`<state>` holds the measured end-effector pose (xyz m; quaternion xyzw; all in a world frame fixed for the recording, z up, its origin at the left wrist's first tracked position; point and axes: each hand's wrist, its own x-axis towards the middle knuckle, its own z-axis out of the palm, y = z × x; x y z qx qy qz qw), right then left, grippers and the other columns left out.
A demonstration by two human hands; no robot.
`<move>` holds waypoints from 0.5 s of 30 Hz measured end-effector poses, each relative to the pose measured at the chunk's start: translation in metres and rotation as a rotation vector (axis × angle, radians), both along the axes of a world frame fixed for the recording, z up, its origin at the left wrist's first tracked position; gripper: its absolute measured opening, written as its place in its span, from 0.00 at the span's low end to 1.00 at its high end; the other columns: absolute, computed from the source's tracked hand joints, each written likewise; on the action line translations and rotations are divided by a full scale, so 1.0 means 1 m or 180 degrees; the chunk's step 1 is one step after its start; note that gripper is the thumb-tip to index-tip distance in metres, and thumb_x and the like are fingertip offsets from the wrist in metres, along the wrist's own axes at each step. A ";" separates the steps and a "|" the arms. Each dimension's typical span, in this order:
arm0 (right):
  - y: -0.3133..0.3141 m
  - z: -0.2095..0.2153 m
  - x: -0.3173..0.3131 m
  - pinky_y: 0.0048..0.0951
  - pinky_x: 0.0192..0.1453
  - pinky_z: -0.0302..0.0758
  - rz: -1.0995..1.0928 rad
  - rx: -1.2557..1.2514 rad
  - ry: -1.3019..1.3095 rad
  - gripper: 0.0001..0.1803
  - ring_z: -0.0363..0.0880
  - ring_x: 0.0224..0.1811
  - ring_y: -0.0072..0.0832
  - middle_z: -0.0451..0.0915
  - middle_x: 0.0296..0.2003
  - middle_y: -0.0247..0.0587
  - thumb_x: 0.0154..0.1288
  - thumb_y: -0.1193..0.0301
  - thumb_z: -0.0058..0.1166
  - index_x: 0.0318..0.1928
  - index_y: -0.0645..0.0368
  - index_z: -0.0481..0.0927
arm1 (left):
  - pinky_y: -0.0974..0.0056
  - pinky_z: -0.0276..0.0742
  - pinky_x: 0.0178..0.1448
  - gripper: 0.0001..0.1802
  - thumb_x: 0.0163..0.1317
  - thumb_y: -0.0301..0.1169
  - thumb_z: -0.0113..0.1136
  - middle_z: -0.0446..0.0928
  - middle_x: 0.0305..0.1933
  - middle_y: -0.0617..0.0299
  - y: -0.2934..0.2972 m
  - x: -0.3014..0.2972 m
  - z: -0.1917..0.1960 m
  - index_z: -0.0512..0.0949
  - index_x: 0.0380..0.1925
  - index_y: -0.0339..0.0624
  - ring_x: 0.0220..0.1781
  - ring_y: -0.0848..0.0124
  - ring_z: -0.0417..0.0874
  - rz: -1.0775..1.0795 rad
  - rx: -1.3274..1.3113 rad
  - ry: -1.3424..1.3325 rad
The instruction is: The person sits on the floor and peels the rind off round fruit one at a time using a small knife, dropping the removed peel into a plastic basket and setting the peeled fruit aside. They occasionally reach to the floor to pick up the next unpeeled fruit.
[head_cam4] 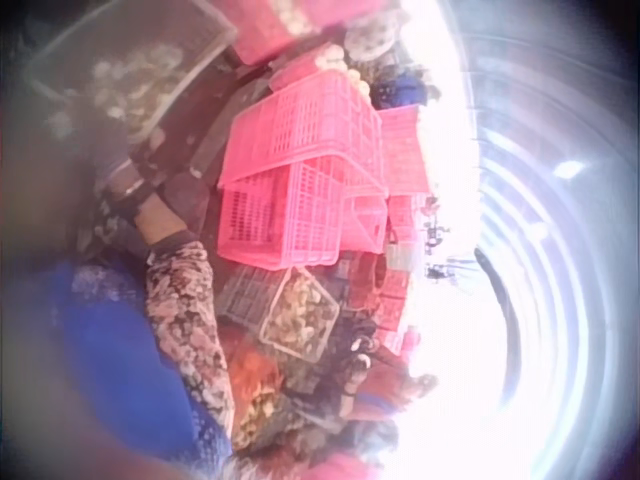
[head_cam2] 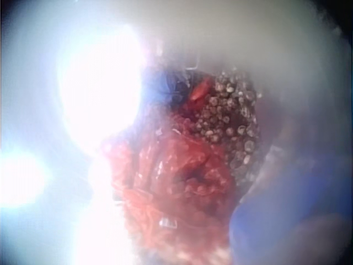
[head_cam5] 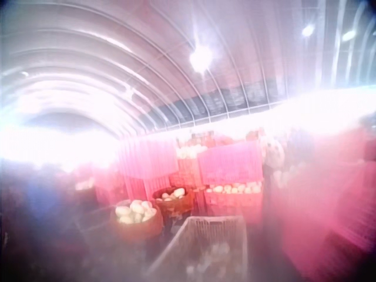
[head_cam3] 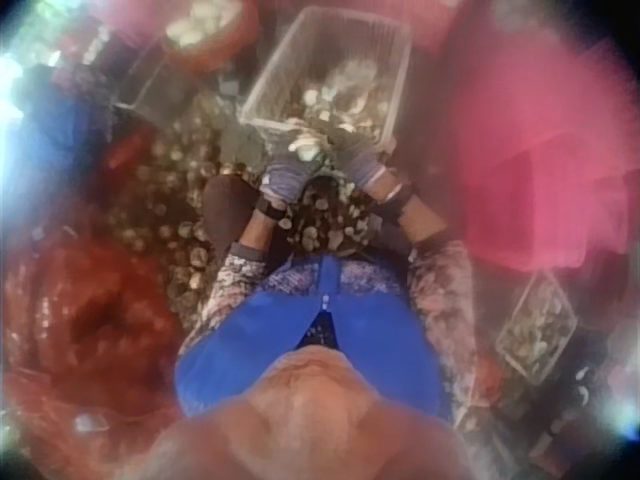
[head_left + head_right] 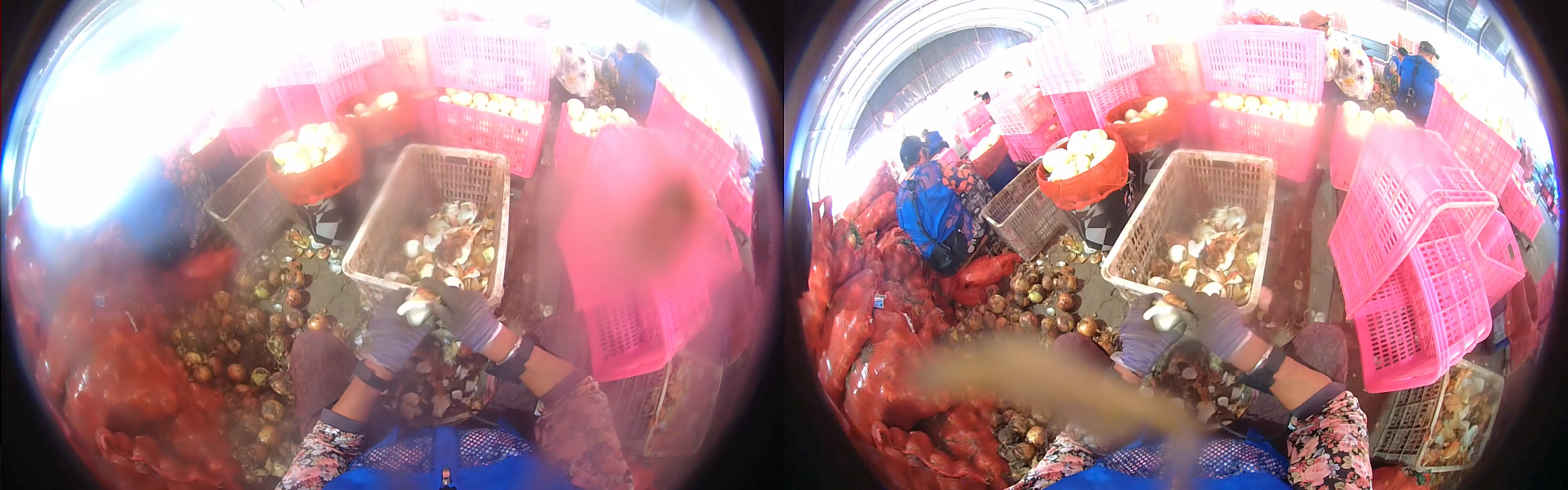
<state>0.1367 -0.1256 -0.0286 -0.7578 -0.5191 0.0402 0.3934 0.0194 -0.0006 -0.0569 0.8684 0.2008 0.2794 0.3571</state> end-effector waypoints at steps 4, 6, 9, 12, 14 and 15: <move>0.005 0.018 -0.004 0.38 0.42 0.78 0.0114 -0.0599 -0.0708 0.27 0.83 0.38 0.43 0.83 0.38 0.46 0.61 0.67 0.53 0.62 0.49 0.70 | 0.61 0.78 0.50 0.35 0.42 0.42 0.77 0.81 0.40 0.57 0.012 -0.001 -0.010 0.73 0.46 0.36 0.45 0.63 0.81 -0.0302 -0.0928 -0.0069; 0.007 0.015 0.004 0.41 0.33 0.77 -0.0122 -0.0988 -0.0797 0.30 0.81 0.30 0.44 0.82 0.32 0.44 0.60 0.66 0.54 0.65 0.46 0.66 | 0.62 0.77 0.52 0.36 0.43 0.41 0.77 0.81 0.42 0.55 -0.001 -0.006 0.024 0.73 0.49 0.33 0.46 0.65 0.80 0.0044 -0.0323 0.0187; 0.002 0.015 0.026 0.35 0.26 0.75 -0.0666 -0.0442 -0.0660 0.33 0.76 0.19 0.37 0.77 0.22 0.43 0.58 0.64 0.57 0.65 0.48 0.65 | 0.64 0.79 0.50 0.33 0.46 0.38 0.76 0.80 0.43 0.54 0.009 -0.005 0.006 0.73 0.50 0.33 0.45 0.68 0.81 -0.0415 -0.1605 -0.0743; -0.002 -0.010 0.063 0.27 0.21 0.72 -0.0566 0.0527 -0.0355 0.27 0.73 0.15 0.27 0.77 0.19 0.40 0.64 0.69 0.50 0.64 0.54 0.65 | 0.66 0.79 0.49 0.32 0.47 0.36 0.75 0.79 0.44 0.55 0.009 -0.006 0.006 0.73 0.50 0.34 0.44 0.69 0.81 -0.0350 -0.1736 -0.0914; -0.008 0.000 0.063 0.22 0.16 0.68 -0.0292 0.0971 -0.0609 0.25 0.71 0.12 0.21 0.77 0.19 0.36 0.67 0.69 0.46 0.64 0.55 0.65 | 0.65 0.80 0.50 0.32 0.48 0.36 0.73 0.79 0.45 0.55 0.008 -0.005 0.006 0.72 0.51 0.34 0.45 0.69 0.81 -0.0435 -0.2050 -0.1135; -0.006 0.041 0.035 0.21 0.15 0.67 -0.0488 0.0943 0.0882 0.24 0.69 0.11 0.20 0.77 0.19 0.35 0.66 0.70 0.46 0.63 0.57 0.66 | 0.64 0.80 0.51 0.32 0.47 0.36 0.72 0.78 0.46 0.55 0.011 -0.011 0.005 0.72 0.52 0.34 0.46 0.69 0.81 -0.0411 -0.2157 -0.1230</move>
